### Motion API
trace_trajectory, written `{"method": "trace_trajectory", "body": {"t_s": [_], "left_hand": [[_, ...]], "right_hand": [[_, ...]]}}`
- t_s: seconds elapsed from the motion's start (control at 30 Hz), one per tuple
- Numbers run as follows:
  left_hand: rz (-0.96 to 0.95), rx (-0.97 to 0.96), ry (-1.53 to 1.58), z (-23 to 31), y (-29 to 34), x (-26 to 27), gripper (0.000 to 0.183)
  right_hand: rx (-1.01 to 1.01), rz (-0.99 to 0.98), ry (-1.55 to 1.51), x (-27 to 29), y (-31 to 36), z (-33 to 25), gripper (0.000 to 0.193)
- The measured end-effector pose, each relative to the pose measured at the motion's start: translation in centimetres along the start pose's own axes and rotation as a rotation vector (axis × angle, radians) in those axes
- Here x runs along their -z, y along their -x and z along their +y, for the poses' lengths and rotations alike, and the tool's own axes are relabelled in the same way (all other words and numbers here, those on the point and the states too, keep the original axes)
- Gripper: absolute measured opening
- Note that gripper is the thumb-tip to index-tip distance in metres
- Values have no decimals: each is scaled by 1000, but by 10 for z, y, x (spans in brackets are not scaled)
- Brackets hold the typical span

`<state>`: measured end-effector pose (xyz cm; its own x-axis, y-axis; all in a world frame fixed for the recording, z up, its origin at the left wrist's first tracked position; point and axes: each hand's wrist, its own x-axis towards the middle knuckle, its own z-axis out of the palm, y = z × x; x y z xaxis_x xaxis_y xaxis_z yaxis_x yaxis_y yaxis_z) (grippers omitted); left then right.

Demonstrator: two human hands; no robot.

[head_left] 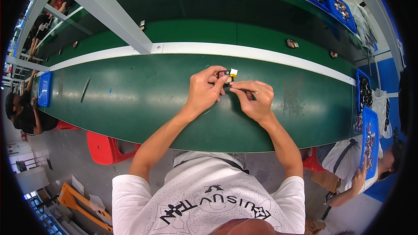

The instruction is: Inspecting and assembling small electronic components using tweezers at a factory workbench.

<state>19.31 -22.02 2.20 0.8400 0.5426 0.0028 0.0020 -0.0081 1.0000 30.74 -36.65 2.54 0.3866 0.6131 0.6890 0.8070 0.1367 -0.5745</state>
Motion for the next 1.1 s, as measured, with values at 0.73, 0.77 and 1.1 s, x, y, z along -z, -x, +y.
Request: {"method": "trace_trajectory", "body": {"t_s": [0.73,0.77,1.1], "left_hand": [[54,54,79,-13,-29,12,19],[60,45,74,-13,-44,16,19],[541,-114,-1088,-2,-178,66,34]], "right_hand": [[-44,83,-13,-5,-5,-1,15],[-34,87,-19,-3,-5,1,15],[27,105,79,0,-1,14,15]]}}
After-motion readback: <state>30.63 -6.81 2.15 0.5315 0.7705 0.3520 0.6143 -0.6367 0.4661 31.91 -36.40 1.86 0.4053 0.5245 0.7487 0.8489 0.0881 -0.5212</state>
